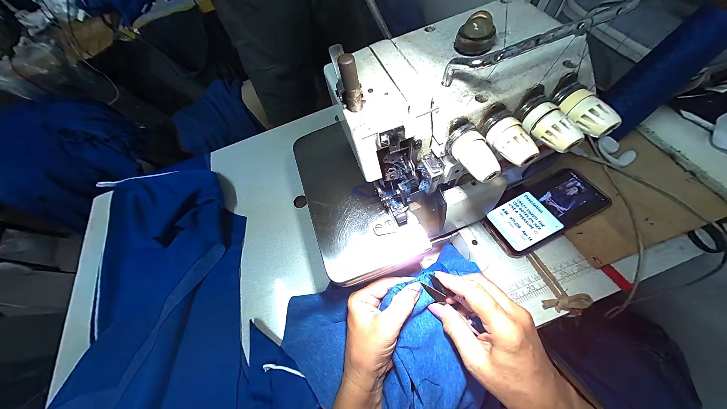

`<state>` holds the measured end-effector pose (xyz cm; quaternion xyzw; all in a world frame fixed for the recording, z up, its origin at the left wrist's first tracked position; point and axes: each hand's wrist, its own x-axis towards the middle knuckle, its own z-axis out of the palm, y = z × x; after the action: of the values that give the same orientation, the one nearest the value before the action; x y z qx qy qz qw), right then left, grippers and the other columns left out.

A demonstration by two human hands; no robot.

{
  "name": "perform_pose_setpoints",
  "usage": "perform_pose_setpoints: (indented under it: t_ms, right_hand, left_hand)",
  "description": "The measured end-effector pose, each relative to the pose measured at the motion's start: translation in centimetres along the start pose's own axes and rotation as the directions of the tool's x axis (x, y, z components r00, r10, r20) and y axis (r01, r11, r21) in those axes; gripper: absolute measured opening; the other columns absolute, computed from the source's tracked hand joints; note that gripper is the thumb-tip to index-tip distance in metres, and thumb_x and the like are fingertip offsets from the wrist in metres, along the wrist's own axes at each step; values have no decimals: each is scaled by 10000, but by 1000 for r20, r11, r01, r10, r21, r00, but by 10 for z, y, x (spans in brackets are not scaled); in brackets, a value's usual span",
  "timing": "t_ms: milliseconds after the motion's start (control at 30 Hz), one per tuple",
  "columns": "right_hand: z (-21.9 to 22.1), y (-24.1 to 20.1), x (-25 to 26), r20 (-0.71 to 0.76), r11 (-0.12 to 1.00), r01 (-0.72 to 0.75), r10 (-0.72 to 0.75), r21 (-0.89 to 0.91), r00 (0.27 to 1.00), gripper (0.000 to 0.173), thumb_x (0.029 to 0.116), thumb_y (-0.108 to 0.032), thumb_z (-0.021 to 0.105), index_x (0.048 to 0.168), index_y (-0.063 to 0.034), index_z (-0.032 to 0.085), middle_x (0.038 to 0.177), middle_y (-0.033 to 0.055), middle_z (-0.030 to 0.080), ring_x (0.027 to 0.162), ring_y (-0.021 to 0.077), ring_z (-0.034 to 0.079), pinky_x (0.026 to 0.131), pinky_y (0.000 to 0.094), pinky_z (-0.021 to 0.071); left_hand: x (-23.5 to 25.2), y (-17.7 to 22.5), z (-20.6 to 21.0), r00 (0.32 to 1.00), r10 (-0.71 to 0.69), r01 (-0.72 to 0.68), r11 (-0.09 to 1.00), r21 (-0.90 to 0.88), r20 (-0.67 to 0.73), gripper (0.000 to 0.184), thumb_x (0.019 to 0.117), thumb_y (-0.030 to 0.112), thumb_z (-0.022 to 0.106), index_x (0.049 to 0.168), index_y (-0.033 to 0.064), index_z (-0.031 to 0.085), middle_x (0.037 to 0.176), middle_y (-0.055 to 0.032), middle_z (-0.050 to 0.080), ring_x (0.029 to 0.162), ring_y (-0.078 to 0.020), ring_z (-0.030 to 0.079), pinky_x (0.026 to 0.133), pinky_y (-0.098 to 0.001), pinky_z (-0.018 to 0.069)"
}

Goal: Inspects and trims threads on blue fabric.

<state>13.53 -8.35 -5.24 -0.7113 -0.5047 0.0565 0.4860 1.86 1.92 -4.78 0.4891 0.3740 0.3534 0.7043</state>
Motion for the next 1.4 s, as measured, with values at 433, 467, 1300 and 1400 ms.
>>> perform_pose_setpoints:
  t_ms: [433,467,1300,1400]
  right_hand:
    - [-1,0,1,-8,1000,12,-12,1,1000,269,940,-181,653,1160,-51,739,981,31,688,851,2,644,749,122,546]
    - [-1,0,1,-7,1000,12,-12,-1,1000,268,941,-181,653,1159,-52,740,983,31,690,854,4,648,750,126,551]
    - [9,15,-3,-4,905,-78,88,418,996,207,910,-137,732,1111,-93,710,979,-15,717,884,29,679,799,175,585]
    - [6,11,-3,-71,992,121,-118,41,991,171,969,-131,647,1103,-79,739,971,51,703,883,68,674,743,192,563]
  left_hand:
    - [1,0,-1,1000,13,-13,1000,22,9,81,860,19,698,846,9,777,758,-87,730,707,-92,699,680,-237,589]
    - [1,0,-1,1000,15,-15,1000,23,13,81,861,23,699,850,10,778,762,-87,730,709,-94,699,683,-239,589]
    - [3,0,-9,973,-81,147,939,-312,215,104,891,49,680,829,27,762,760,-73,721,722,-91,701,714,-262,594]
    - [3,0,-7,983,-71,113,961,-252,171,85,884,31,690,838,14,760,753,-84,717,706,-92,696,699,-257,595]
